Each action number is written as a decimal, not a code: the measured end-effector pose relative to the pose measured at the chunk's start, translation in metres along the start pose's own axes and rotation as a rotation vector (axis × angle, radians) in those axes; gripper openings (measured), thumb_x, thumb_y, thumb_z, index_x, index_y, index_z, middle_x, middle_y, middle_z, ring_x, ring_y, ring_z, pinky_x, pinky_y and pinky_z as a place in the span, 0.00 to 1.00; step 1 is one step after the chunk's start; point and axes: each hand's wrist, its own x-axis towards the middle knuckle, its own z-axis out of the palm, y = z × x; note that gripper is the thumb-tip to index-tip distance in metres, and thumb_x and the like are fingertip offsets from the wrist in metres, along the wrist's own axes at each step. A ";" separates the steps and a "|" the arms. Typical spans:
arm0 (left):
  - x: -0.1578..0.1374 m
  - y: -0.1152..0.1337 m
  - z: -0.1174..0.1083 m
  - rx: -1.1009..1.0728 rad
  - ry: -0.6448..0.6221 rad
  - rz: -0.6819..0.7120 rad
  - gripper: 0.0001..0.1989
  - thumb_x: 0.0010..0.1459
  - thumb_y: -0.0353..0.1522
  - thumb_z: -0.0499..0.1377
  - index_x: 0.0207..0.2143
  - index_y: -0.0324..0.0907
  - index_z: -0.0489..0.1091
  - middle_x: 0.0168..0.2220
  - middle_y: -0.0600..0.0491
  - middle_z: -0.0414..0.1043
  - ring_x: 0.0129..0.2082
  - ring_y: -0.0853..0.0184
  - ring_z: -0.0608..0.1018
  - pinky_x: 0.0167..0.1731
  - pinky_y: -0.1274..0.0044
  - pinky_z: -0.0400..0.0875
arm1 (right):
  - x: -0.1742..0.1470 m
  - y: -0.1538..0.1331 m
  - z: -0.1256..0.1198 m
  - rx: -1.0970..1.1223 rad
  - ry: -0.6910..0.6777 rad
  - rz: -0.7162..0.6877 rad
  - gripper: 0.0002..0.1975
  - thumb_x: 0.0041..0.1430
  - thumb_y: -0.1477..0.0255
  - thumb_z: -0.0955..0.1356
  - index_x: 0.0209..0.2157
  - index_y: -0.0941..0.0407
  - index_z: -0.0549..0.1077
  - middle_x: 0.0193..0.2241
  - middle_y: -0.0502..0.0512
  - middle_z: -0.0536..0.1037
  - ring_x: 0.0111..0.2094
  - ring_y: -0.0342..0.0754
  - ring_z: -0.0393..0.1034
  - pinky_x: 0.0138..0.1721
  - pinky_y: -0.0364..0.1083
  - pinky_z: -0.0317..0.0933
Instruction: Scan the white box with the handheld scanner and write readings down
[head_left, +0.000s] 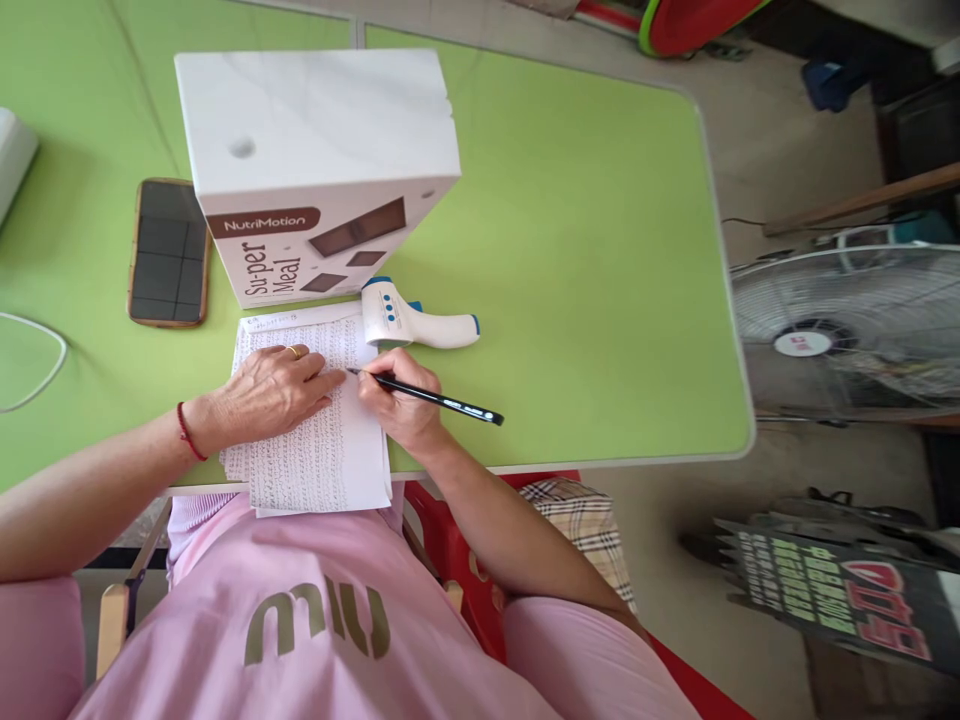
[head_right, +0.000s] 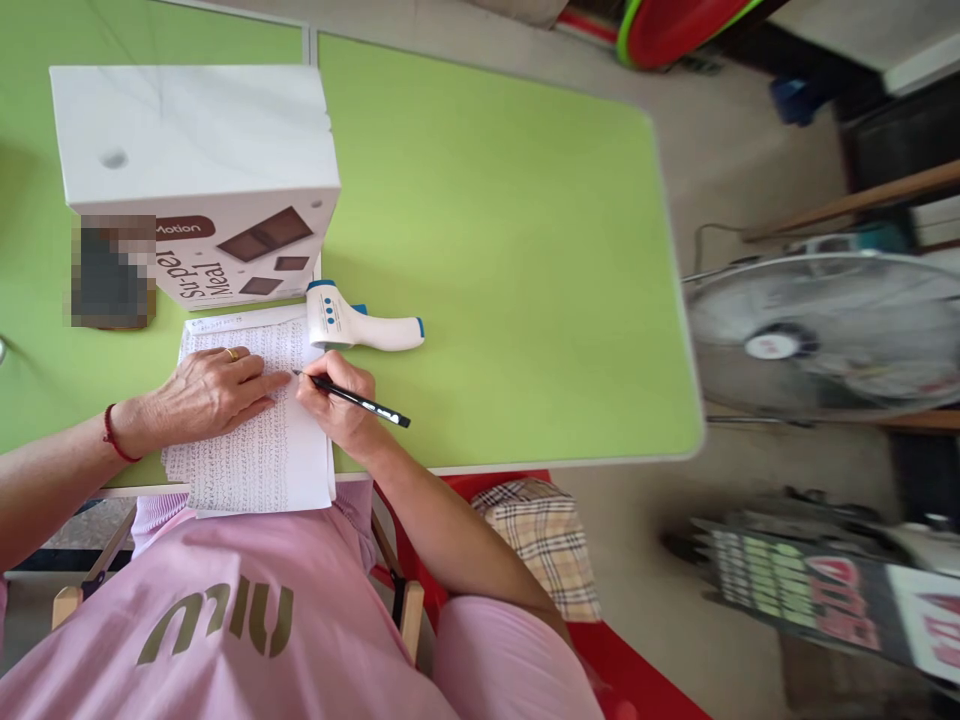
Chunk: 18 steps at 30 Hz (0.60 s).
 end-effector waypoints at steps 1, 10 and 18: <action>0.000 0.000 0.000 -0.001 -0.003 0.002 0.13 0.73 0.33 0.49 0.44 0.41 0.73 0.30 0.53 0.71 0.23 0.64 0.71 0.23 0.72 0.64 | 0.000 0.000 0.000 0.008 0.002 -0.002 0.08 0.59 0.75 0.66 0.27 0.51 0.65 0.19 0.42 0.70 0.19 0.40 0.61 0.22 0.42 0.59; 0.000 0.000 -0.001 0.005 0.002 0.003 0.12 0.73 0.32 0.50 0.45 0.41 0.73 0.30 0.53 0.71 0.23 0.65 0.71 0.23 0.73 0.63 | -0.002 0.002 0.002 0.023 0.025 0.043 0.07 0.59 0.74 0.66 0.28 0.51 0.64 0.19 0.42 0.70 0.19 0.40 0.61 0.22 0.42 0.60; 0.000 0.001 -0.001 -0.002 -0.029 -0.011 0.12 0.73 0.33 0.50 0.46 0.41 0.73 0.30 0.52 0.72 0.24 0.64 0.72 0.24 0.72 0.63 | -0.002 0.002 -0.001 0.013 -0.026 0.078 0.07 0.58 0.72 0.66 0.27 0.51 0.64 0.19 0.44 0.70 0.19 0.41 0.62 0.23 0.43 0.60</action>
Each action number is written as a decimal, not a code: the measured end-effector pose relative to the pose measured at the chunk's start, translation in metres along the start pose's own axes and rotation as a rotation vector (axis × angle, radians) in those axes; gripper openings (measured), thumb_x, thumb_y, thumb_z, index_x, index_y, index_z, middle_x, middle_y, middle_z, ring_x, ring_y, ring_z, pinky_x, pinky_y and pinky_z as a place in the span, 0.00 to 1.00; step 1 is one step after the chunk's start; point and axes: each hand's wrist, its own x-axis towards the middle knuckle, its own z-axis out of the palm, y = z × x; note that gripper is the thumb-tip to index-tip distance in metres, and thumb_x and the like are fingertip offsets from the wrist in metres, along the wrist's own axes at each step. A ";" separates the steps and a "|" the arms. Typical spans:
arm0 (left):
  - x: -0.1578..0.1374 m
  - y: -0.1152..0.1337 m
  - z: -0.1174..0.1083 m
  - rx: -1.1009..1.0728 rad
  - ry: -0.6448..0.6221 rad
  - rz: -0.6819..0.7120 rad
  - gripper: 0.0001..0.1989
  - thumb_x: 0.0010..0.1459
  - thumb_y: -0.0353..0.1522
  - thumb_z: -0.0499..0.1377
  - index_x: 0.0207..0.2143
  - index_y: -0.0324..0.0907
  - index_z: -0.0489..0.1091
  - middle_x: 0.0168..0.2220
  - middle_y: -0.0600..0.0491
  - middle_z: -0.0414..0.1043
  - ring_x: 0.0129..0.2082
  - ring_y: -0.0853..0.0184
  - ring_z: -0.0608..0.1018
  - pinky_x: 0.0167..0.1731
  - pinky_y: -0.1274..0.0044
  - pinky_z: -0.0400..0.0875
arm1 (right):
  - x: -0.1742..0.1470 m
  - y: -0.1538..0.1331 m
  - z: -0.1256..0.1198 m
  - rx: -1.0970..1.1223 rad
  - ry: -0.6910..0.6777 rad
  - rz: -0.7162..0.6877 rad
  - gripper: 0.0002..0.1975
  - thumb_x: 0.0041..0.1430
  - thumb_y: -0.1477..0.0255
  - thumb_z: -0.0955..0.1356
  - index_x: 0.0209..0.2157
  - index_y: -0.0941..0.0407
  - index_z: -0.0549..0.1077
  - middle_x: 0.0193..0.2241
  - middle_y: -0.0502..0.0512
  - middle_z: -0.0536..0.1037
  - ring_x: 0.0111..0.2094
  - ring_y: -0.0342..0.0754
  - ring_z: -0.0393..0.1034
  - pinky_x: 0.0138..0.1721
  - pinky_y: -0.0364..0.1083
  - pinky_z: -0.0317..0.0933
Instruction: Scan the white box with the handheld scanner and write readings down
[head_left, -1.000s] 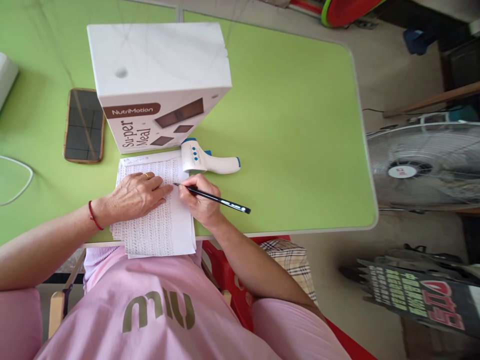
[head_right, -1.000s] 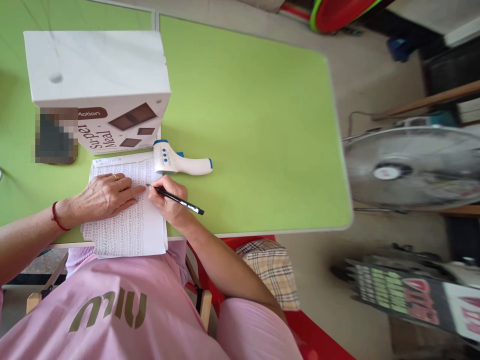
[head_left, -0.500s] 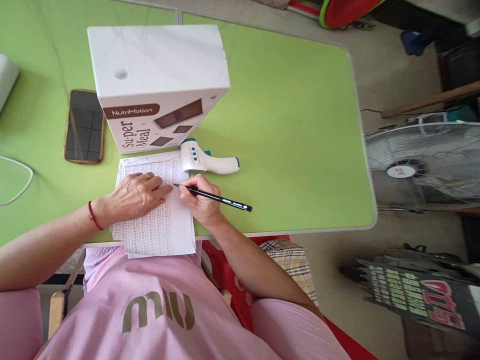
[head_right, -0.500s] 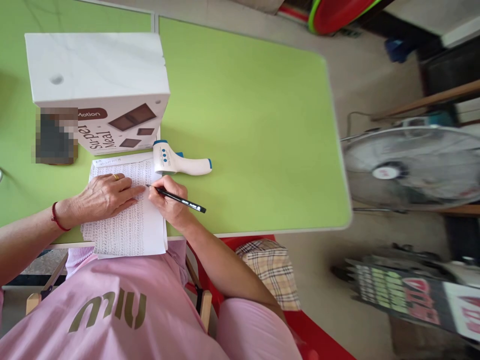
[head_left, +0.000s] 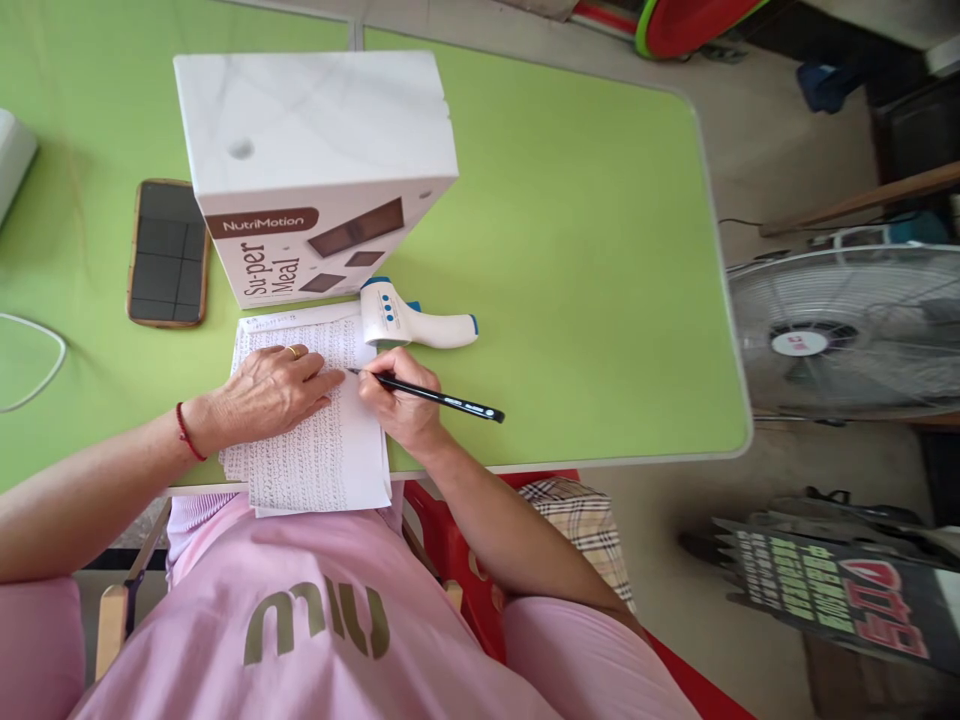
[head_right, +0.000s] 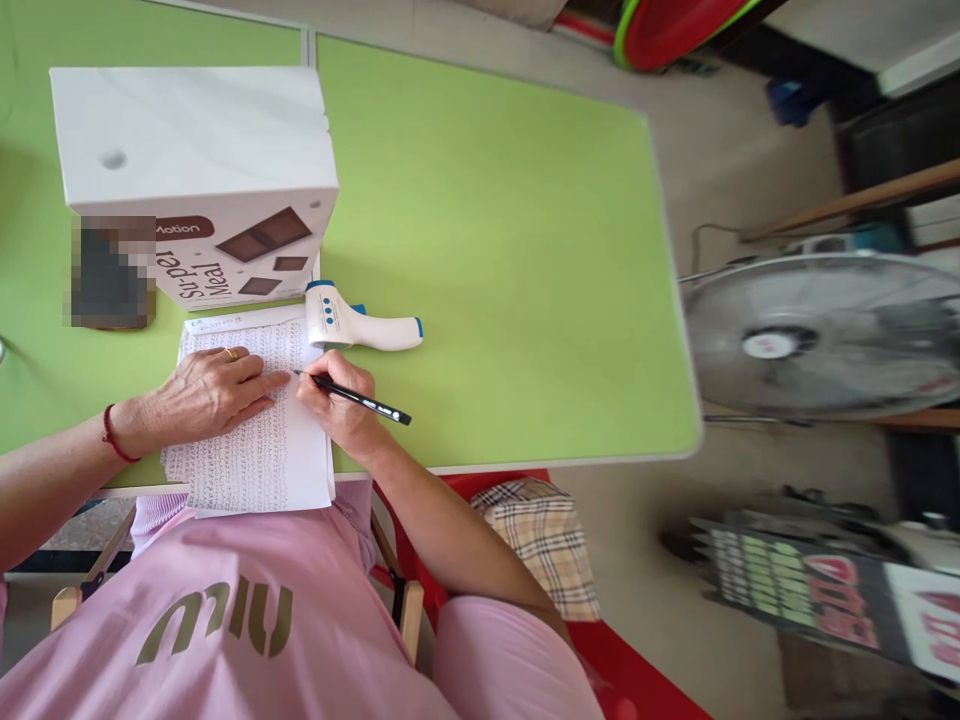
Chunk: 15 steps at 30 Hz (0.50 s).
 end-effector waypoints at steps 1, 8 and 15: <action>0.000 0.000 0.000 -0.002 -0.004 0.000 0.12 0.73 0.33 0.50 0.46 0.41 0.73 0.30 0.52 0.72 0.24 0.64 0.72 0.24 0.72 0.63 | 0.000 0.000 0.000 -0.005 0.003 -0.001 0.07 0.59 0.72 0.65 0.27 0.51 0.64 0.19 0.44 0.70 0.19 0.41 0.62 0.23 0.43 0.60; 0.000 0.000 0.000 0.007 0.005 0.009 0.13 0.73 0.33 0.49 0.46 0.41 0.73 0.30 0.52 0.71 0.24 0.64 0.72 0.23 0.72 0.64 | 0.000 0.001 0.001 0.028 0.034 -0.042 0.07 0.60 0.73 0.66 0.28 0.51 0.65 0.19 0.43 0.70 0.19 0.40 0.62 0.23 0.43 0.60; 0.000 -0.001 0.000 0.017 0.014 0.014 0.12 0.73 0.33 0.51 0.46 0.41 0.73 0.30 0.52 0.72 0.24 0.64 0.73 0.23 0.72 0.64 | 0.000 0.001 0.002 0.016 0.041 -0.012 0.07 0.59 0.72 0.66 0.28 0.51 0.64 0.19 0.43 0.69 0.20 0.42 0.63 0.23 0.43 0.61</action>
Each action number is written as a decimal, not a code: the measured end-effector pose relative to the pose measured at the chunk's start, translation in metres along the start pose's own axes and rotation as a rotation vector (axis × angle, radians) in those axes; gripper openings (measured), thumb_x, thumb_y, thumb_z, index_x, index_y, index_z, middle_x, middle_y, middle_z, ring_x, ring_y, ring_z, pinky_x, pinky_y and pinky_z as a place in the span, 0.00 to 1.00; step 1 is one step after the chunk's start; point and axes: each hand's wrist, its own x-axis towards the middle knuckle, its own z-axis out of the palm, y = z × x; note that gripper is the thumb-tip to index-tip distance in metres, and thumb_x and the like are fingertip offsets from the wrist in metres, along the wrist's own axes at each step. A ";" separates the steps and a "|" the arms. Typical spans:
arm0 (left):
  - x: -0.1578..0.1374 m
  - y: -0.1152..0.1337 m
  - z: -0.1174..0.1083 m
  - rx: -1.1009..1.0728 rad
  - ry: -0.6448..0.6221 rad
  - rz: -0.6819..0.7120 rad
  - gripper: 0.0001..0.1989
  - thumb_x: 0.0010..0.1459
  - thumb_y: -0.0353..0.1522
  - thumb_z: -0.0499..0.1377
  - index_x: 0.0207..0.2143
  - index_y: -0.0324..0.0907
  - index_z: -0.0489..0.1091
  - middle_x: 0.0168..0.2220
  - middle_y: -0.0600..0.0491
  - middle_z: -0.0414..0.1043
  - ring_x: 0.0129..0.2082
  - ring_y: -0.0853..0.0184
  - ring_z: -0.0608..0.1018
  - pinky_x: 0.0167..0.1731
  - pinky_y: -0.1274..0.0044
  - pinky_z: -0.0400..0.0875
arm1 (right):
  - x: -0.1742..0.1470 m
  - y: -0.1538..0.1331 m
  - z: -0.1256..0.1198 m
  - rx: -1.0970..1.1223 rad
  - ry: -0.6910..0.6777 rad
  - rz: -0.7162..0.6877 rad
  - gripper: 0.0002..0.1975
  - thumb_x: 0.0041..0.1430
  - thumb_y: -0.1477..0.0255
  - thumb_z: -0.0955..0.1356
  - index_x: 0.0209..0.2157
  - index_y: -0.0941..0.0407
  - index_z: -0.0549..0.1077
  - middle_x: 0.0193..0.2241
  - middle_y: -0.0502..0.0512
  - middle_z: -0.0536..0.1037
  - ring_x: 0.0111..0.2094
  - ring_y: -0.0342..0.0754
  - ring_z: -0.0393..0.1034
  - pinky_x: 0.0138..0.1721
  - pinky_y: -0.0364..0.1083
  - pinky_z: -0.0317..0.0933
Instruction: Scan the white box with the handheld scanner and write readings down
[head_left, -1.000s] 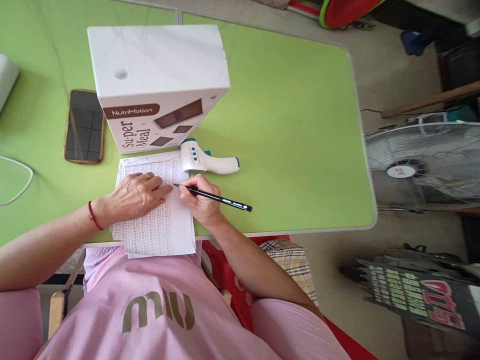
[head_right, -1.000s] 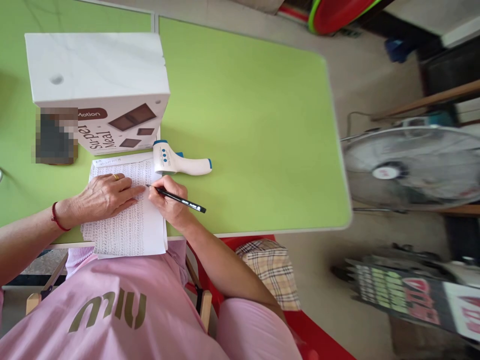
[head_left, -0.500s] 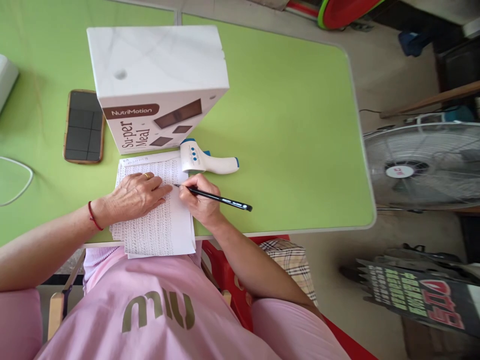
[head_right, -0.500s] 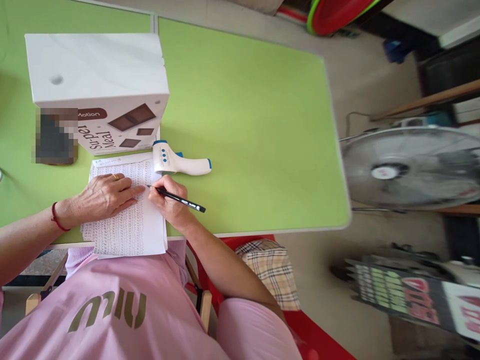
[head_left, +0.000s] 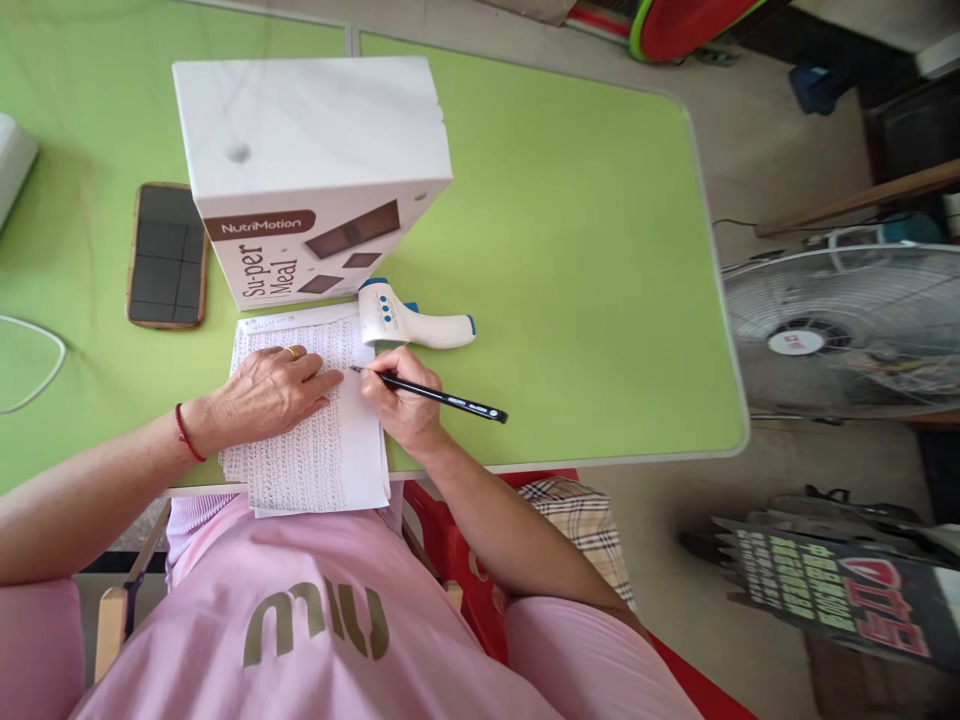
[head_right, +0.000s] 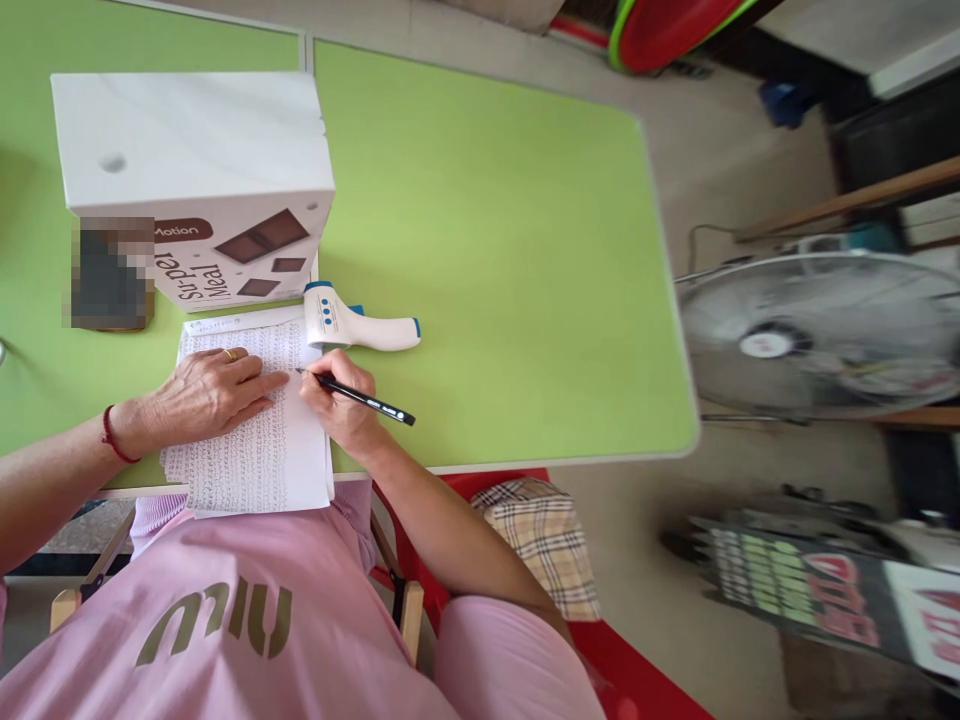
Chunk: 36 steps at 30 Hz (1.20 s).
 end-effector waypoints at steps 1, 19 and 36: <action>0.000 0.000 0.000 0.001 0.000 0.000 0.12 0.73 0.33 0.51 0.46 0.41 0.73 0.30 0.52 0.72 0.24 0.64 0.73 0.23 0.72 0.64 | 0.000 0.000 0.000 0.003 0.006 -0.009 0.07 0.59 0.72 0.66 0.28 0.51 0.64 0.19 0.43 0.69 0.19 0.41 0.62 0.23 0.43 0.61; 0.000 0.000 -0.001 0.001 -0.035 0.001 0.11 0.72 0.34 0.52 0.47 0.41 0.72 0.31 0.52 0.72 0.25 0.65 0.72 0.24 0.73 0.64 | -0.002 0.002 -0.001 0.063 0.048 0.036 0.07 0.60 0.71 0.66 0.29 0.51 0.64 0.20 0.43 0.68 0.19 0.41 0.61 0.22 0.43 0.60; 0.000 0.000 0.000 -0.007 -0.031 0.000 0.10 0.71 0.34 0.53 0.47 0.41 0.72 0.31 0.52 0.72 0.25 0.65 0.72 0.24 0.72 0.64 | 0.000 -0.001 -0.001 0.025 0.039 -0.019 0.09 0.58 0.75 0.66 0.27 0.51 0.63 0.19 0.43 0.67 0.18 0.40 0.61 0.21 0.42 0.59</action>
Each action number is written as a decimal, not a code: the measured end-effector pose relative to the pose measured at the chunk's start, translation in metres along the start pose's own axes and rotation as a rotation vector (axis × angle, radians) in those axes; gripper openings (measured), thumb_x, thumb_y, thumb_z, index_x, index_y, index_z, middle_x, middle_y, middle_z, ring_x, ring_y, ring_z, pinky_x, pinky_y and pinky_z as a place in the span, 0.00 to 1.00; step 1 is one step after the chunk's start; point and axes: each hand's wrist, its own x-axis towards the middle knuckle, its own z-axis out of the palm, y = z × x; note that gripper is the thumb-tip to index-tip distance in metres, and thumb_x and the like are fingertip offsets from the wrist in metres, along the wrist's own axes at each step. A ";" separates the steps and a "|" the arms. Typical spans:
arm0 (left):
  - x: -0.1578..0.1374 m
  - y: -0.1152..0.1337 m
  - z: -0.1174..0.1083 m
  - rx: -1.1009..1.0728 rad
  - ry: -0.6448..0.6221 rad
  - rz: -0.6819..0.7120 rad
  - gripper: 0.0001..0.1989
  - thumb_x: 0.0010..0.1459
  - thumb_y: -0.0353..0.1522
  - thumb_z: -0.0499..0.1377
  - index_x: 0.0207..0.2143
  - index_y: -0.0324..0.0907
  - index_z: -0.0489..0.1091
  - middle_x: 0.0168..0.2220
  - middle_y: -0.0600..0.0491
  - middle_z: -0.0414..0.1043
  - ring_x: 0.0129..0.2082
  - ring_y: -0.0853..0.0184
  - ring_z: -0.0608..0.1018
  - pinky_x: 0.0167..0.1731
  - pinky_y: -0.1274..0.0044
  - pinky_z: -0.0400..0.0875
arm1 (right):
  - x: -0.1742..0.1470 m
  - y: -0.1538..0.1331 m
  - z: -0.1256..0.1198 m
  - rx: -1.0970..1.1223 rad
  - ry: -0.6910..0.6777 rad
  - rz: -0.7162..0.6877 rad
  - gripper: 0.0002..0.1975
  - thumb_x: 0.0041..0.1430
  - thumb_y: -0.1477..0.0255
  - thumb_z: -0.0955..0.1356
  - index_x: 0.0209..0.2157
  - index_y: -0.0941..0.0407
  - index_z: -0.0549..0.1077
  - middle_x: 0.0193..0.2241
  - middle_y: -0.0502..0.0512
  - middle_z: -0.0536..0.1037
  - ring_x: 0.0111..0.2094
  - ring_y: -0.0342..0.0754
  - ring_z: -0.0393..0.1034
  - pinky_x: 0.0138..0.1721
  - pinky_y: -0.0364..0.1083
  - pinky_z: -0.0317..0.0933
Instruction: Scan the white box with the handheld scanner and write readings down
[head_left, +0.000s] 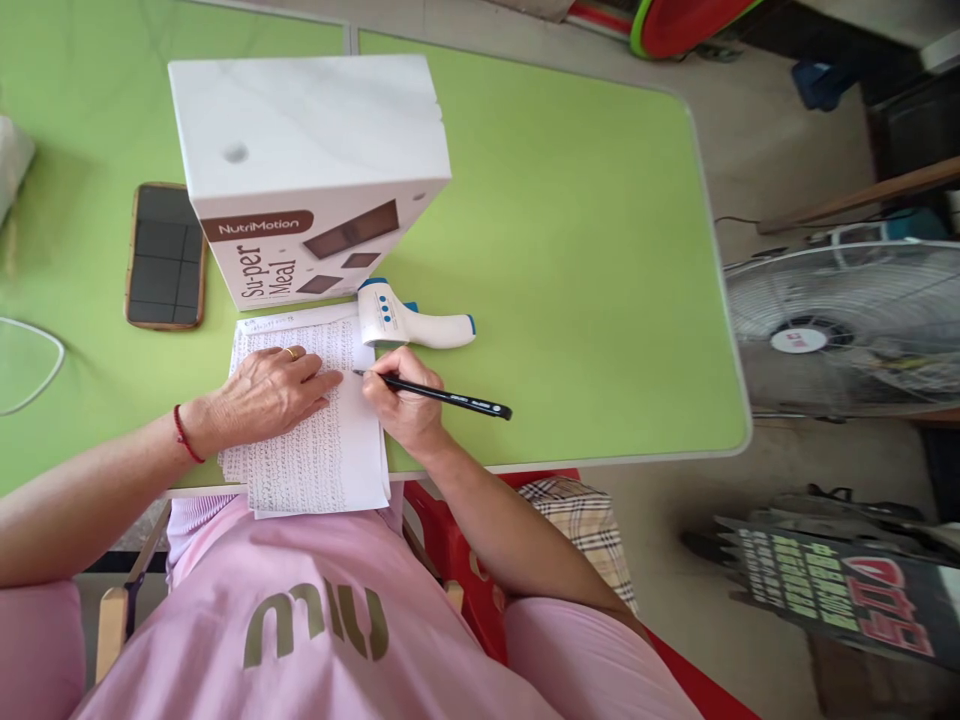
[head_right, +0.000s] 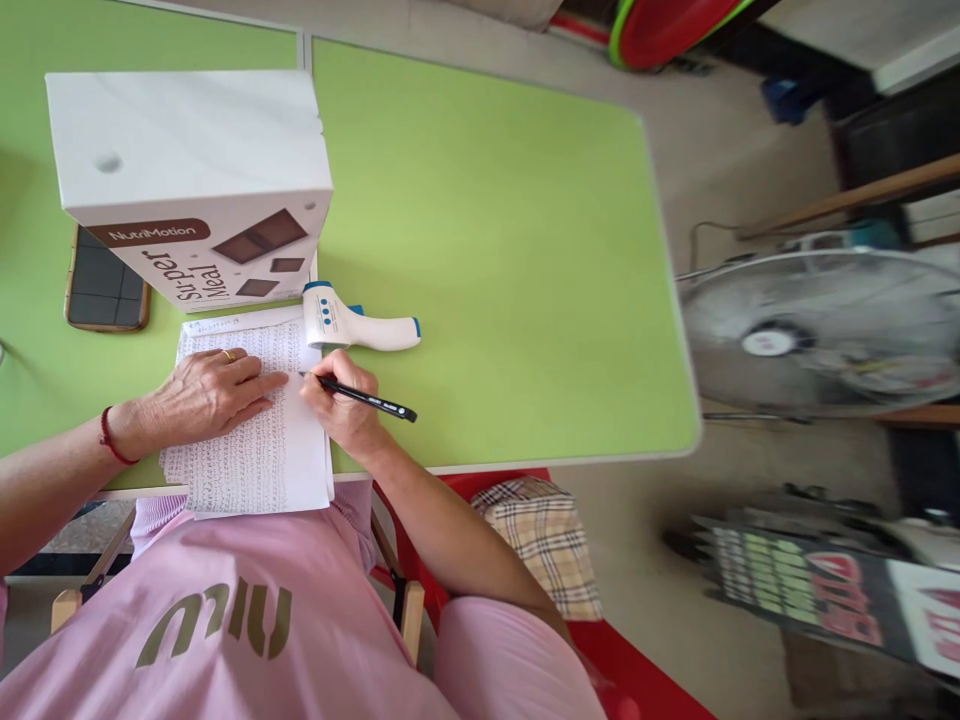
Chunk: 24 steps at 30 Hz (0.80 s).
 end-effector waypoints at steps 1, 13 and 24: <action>0.000 0.000 0.000 0.000 -0.003 0.000 0.10 0.71 0.34 0.53 0.47 0.41 0.72 0.31 0.52 0.72 0.25 0.65 0.72 0.24 0.73 0.64 | 0.000 0.000 0.000 0.001 0.008 -0.002 0.09 0.58 0.75 0.66 0.27 0.51 0.63 0.18 0.42 0.67 0.18 0.40 0.60 0.20 0.42 0.59; 0.000 0.001 0.000 0.005 0.061 0.014 0.09 0.71 0.33 0.55 0.46 0.41 0.73 0.31 0.53 0.72 0.24 0.63 0.73 0.23 0.72 0.65 | -0.002 0.001 0.001 0.020 -0.009 0.075 0.07 0.60 0.70 0.66 0.28 0.51 0.65 0.19 0.43 0.69 0.19 0.40 0.61 0.22 0.42 0.59; 0.000 0.000 0.000 0.005 0.068 0.011 0.10 0.71 0.33 0.53 0.45 0.40 0.74 0.31 0.52 0.72 0.24 0.63 0.73 0.23 0.71 0.65 | -0.001 0.000 0.000 -0.034 -0.019 0.077 0.07 0.59 0.71 0.66 0.27 0.51 0.65 0.19 0.43 0.69 0.19 0.40 0.60 0.21 0.42 0.59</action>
